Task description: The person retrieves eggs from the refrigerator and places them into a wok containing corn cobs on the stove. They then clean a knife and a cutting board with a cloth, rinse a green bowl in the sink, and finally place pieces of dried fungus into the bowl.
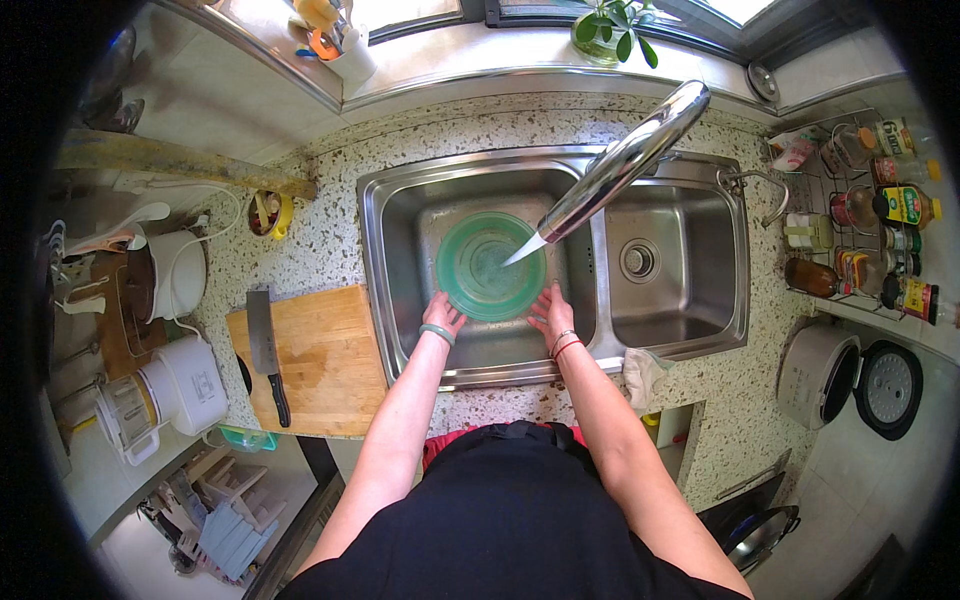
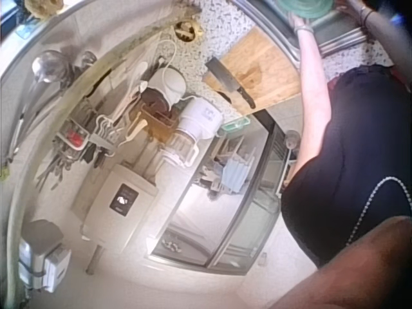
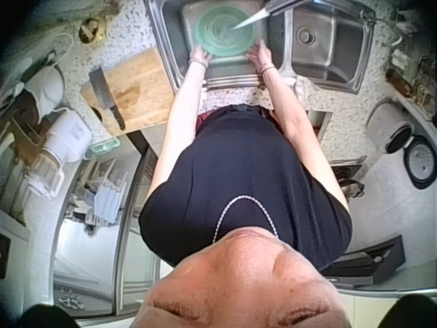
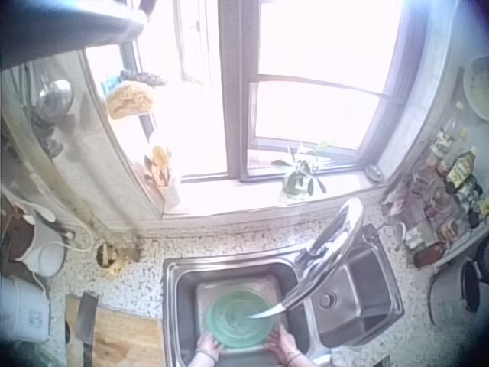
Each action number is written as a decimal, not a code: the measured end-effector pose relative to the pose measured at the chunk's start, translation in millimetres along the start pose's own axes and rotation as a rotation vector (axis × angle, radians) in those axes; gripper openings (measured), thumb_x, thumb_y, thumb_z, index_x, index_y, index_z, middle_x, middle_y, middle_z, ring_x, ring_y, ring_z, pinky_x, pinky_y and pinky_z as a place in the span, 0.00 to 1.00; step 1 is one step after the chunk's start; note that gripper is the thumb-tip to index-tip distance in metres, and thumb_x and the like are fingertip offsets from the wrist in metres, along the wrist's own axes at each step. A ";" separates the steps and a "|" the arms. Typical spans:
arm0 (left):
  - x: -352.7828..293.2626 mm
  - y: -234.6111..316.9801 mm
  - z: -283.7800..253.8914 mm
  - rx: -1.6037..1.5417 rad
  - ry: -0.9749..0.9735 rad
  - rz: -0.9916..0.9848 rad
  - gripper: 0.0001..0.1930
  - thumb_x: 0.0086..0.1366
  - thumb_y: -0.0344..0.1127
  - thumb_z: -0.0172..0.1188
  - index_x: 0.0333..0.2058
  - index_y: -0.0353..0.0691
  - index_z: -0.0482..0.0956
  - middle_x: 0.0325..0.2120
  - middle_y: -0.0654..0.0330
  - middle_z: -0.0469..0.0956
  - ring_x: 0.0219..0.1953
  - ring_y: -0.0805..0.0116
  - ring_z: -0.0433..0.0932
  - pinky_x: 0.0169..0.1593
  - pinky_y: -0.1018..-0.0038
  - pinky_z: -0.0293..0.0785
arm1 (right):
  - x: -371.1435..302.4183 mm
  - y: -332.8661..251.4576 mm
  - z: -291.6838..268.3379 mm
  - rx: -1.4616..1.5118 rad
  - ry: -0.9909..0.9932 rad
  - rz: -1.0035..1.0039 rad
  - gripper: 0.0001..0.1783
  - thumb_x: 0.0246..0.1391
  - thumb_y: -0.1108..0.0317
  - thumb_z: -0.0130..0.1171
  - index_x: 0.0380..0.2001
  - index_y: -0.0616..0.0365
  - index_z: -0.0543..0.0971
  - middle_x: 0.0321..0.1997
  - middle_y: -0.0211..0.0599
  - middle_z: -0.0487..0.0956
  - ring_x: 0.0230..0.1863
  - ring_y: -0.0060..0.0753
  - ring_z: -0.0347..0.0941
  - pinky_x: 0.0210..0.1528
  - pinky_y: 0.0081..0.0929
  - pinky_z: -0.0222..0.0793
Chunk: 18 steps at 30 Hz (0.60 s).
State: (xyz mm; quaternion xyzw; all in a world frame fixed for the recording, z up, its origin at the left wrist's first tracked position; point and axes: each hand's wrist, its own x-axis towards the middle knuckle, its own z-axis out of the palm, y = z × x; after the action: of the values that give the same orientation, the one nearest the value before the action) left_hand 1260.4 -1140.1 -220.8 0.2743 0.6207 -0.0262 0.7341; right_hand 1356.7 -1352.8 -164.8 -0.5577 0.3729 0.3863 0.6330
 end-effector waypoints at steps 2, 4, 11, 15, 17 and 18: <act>1.3 -0.3 -1.0 0.002 -0.002 0.000 0.28 0.65 0.46 0.52 0.63 0.53 0.58 0.59 0.62 0.66 0.58 0.59 0.68 0.50 0.56 0.66 | -0.8 -0.5 0.7 0.004 0.002 0.001 0.37 0.62 0.40 0.42 0.61 0.62 0.62 0.63 0.40 0.66 0.54 0.37 0.68 0.47 0.40 0.71; 1.3 1.0 -2.1 0.000 -0.010 -0.003 0.28 0.65 0.46 0.52 0.63 0.53 0.57 0.60 0.61 0.64 0.59 0.59 0.67 0.51 0.55 0.66 | -0.9 -0.6 1.9 0.005 0.001 0.004 0.38 0.62 0.40 0.42 0.61 0.62 0.62 0.63 0.40 0.65 0.54 0.37 0.68 0.47 0.40 0.71; -16.4 7.9 9.8 -0.055 0.015 -0.021 0.26 0.68 0.47 0.46 0.63 0.49 0.59 0.60 0.60 0.65 0.61 0.60 0.63 0.62 0.51 0.52 | -0.6 -0.1 0.5 0.020 -0.007 -0.010 0.39 0.61 0.39 0.42 0.61 0.62 0.61 0.64 0.43 0.64 0.56 0.39 0.67 0.49 0.41 0.71; -19.4 9.4 9.8 -0.066 0.012 -0.019 0.26 0.68 0.47 0.46 0.62 0.47 0.59 0.61 0.59 0.65 0.62 0.59 0.63 0.62 0.50 0.52 | -2.3 -1.3 1.3 0.015 -0.012 -0.009 0.39 0.61 0.39 0.42 0.62 0.62 0.61 0.64 0.43 0.63 0.57 0.39 0.66 0.49 0.41 0.70; -21.0 9.9 10.7 -0.067 0.017 -0.021 0.26 0.68 0.48 0.46 0.62 0.47 0.59 0.61 0.59 0.64 0.62 0.60 0.63 0.62 0.50 0.52 | -2.9 -1.5 1.5 0.013 -0.011 -0.010 0.39 0.61 0.39 0.42 0.62 0.62 0.61 0.64 0.43 0.63 0.57 0.40 0.66 0.49 0.40 0.70; -21.6 10.1 11.0 -0.066 0.019 -0.020 0.26 0.68 0.48 0.47 0.62 0.47 0.60 0.61 0.59 0.64 0.62 0.60 0.63 0.62 0.50 0.52 | -3.1 -1.3 1.5 0.012 -0.011 -0.012 0.39 0.61 0.39 0.41 0.62 0.62 0.61 0.64 0.43 0.63 0.57 0.40 0.66 0.49 0.40 0.70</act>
State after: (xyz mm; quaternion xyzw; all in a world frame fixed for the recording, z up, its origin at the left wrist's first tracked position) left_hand 1269.2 -1142.8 -196.2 0.2438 0.6309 -0.0105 0.7365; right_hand 1356.7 -1351.7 -161.4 -0.5541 0.3685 0.3832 0.6406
